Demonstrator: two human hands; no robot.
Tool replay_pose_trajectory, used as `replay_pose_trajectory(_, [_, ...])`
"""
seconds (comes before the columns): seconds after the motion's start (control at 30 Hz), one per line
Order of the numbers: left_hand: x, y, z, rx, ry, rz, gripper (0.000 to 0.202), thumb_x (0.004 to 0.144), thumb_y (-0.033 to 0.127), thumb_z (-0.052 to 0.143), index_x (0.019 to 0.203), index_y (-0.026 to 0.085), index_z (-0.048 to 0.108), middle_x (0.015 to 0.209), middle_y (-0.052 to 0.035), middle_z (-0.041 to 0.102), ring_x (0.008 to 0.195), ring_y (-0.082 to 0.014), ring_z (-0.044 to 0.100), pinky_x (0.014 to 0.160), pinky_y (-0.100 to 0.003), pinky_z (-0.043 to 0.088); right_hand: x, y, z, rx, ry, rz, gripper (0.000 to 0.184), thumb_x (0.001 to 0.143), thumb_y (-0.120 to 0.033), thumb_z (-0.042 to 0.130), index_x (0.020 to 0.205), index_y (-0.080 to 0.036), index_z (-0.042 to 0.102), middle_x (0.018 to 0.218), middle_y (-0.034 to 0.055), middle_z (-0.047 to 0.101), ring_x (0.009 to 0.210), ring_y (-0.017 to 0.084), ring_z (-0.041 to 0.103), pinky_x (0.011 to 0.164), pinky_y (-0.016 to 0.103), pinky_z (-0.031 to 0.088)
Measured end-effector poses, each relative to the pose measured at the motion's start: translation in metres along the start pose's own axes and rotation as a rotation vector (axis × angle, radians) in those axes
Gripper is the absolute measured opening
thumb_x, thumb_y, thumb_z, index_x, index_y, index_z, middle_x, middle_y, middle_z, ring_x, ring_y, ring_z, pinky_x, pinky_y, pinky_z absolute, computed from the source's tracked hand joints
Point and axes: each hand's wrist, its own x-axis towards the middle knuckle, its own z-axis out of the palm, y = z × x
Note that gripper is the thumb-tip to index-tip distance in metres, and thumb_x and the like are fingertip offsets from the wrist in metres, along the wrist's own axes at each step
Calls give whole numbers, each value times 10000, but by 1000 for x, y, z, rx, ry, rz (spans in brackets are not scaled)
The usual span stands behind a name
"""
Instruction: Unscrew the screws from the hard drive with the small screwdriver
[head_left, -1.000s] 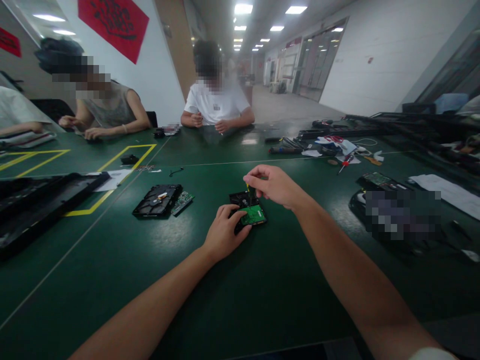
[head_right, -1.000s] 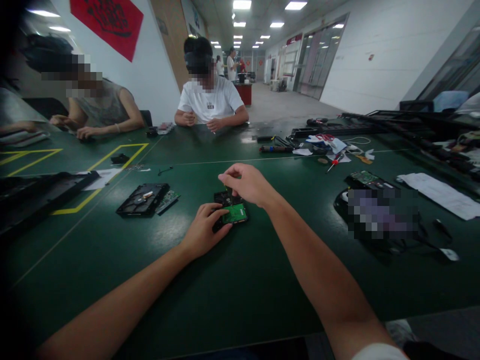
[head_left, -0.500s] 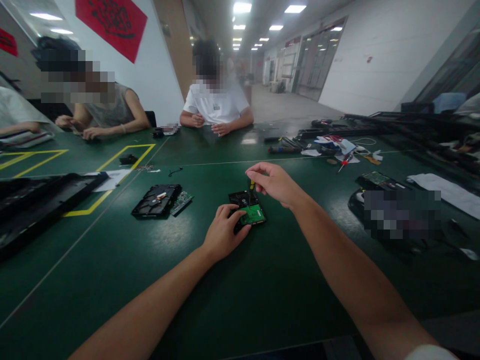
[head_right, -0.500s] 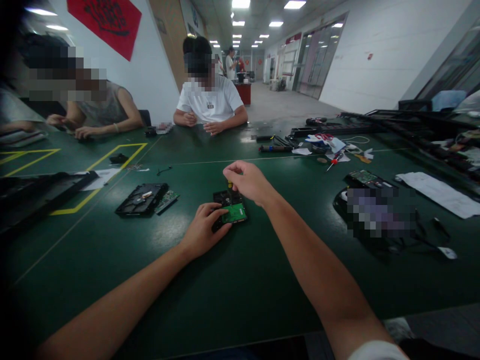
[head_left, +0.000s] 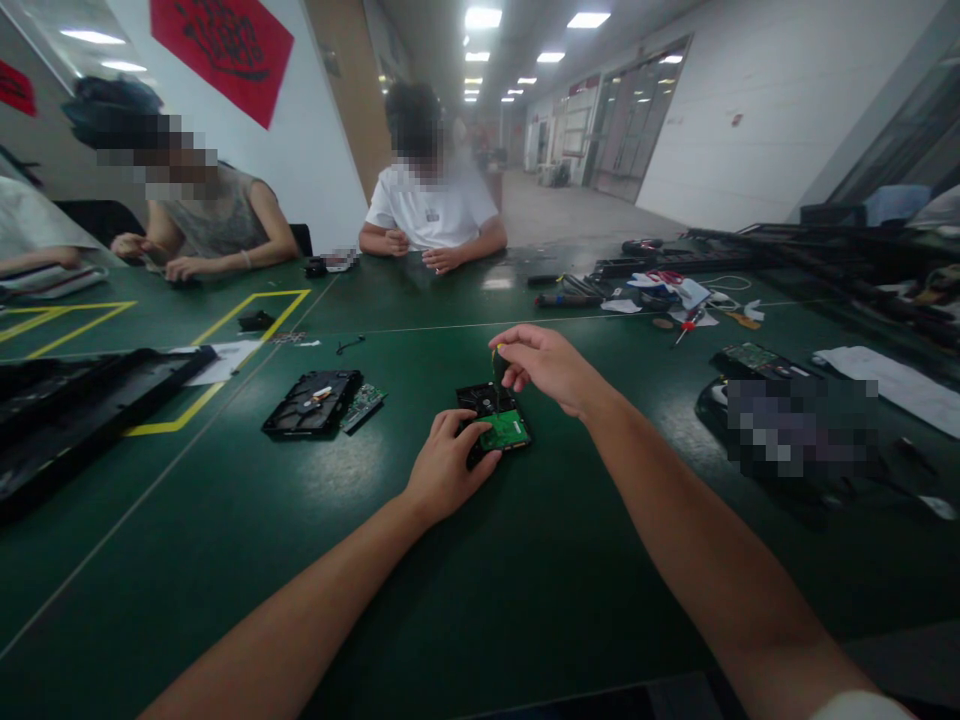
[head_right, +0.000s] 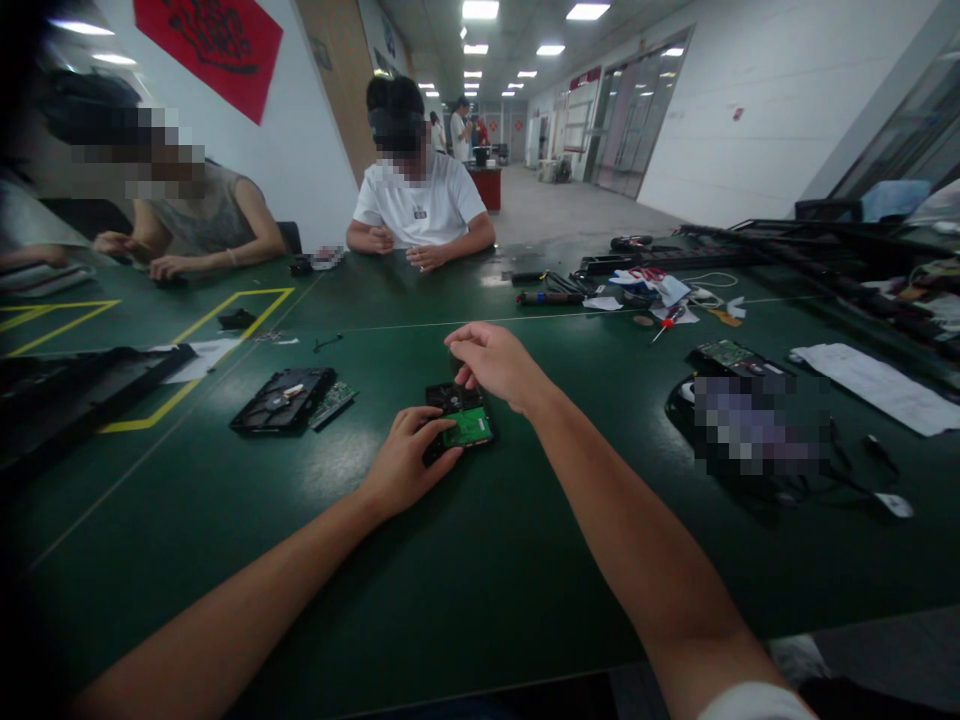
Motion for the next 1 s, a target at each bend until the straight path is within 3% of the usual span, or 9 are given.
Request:
replay_pose_trajectory(0.2, [0, 0, 0, 4, -8, -8, 368, 952, 363, 742, 1298, 252, 684, 1359, -133, 581, 1311, -343, 531, 1085, -569, 548, 1, 4, -2, -64, -23, -69, 140, 1020, -233, 611, 1020, -186, 743, 851, 31, 693, 616, 98, 624, 491, 188, 478])
replay_pose_trajectory(0.43, [1, 1, -1, -10, 4, 6, 355, 961, 355, 737, 1300, 265, 679, 1361, -129, 584, 1310, -342, 532, 1077, -581, 552, -3, 3, -2, -153, 7, -90, 204, 923, -350, 790, 933, -192, 661, 848, 23, 696, 560, 90, 596, 420, 193, 434])
replay_pose_trajectory(0.57, [1, 1, -1, -10, 1, 6, 360, 963, 357, 733, 1304, 256, 681, 1363, -136, 582, 1312, -344, 529, 1079, -576, 551, -3, 3, -1, -119, 12, -89, 225, 916, -335, 799, 926, -201, 619, 852, 23, 698, 543, 99, 626, 394, 197, 427])
replay_pose_trajectory(0.77, [0, 0, 0, -11, 4, 2, 375, 954, 354, 737, 1315, 272, 679, 1362, -128, 584, 1310, -345, 530, 1073, -582, 555, -4, 1, -3, -94, 0, -90, 42, 995, -225, 675, 984, -186, 686, 887, 42, 728, 565, 93, 647, 415, 180, 452])
replay_pose_trajectory(1.0, [0, -1, 1, -7, 6, 4, 367, 955, 354, 736, 1305, 257, 682, 1356, -132, 583, 1313, -342, 524, 1086, -574, 544, -1, 1, -3, 15, -32, -30, 153, 1003, -136, 594, 1057, -168, 734, 998, 68, 748, 614, 99, 704, 479, 187, 524])
